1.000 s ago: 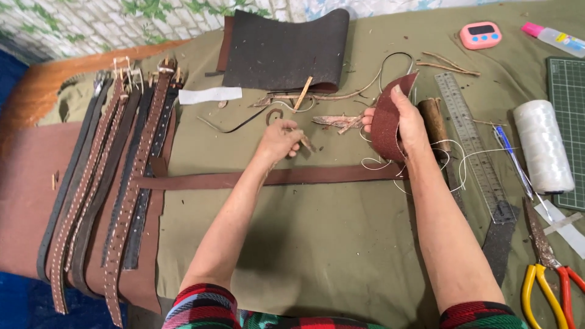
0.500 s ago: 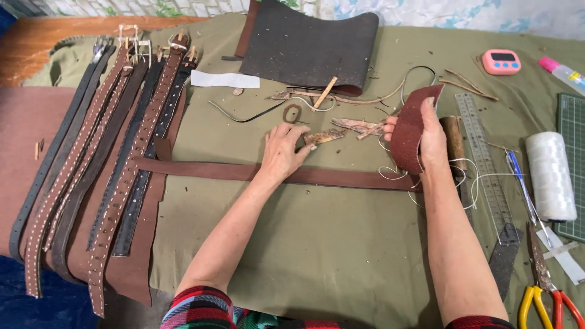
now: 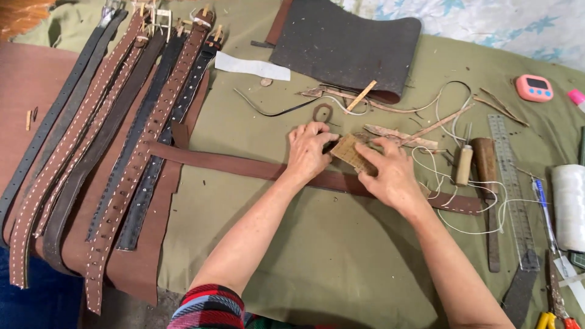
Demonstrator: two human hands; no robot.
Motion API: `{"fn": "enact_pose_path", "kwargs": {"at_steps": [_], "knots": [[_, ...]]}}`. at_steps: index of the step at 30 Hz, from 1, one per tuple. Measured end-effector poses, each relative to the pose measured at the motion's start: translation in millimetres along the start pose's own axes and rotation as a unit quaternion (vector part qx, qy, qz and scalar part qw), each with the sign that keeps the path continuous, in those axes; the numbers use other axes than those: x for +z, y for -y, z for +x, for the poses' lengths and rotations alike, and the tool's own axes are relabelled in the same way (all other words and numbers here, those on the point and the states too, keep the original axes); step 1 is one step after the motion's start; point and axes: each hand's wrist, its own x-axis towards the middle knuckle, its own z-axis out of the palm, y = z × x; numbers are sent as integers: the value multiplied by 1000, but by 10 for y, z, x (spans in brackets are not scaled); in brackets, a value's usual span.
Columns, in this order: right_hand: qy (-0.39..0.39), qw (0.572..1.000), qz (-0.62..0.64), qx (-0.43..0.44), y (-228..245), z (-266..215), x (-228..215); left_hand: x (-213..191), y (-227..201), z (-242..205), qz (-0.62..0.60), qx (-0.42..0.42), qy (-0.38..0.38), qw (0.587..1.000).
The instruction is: Sanding the edges of a leather belt strip and then hand-stitching a leather loop onto it using an awl and thread.
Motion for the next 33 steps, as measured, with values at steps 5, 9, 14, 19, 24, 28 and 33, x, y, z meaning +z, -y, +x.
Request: {"fn": "enact_pose_path", "kwargs": {"at_steps": [5, 9, 14, 19, 24, 28, 33], "knots": [[51, 995, -68, 56, -36, 79, -19, -114, -105, -11, -26, -7, 6, 1000], [-19, 997, -4, 73, -436, 90, 53, -113, -104, 14, -45, -16, 14, 999], [10, 999, 8, 31, -71, 136, 147, -70, -86, 24, -17, -19, 23, 999], [22, 995, -24, 90, -397, 162, 146, -177, -161, 19, -47, -17, 13, 999], [55, 995, -33, 74, 38, 142, 220, 14, 12, 39, -14, -19, 14, 1000], [40, 992, -70, 98, -198, 157, 114, -188, -172, -7, -40, -12, -1, 999], [56, 996, -49, 58, 176, 95, 12, 14, 25, 48, -24, -20, 14, 999]]}}
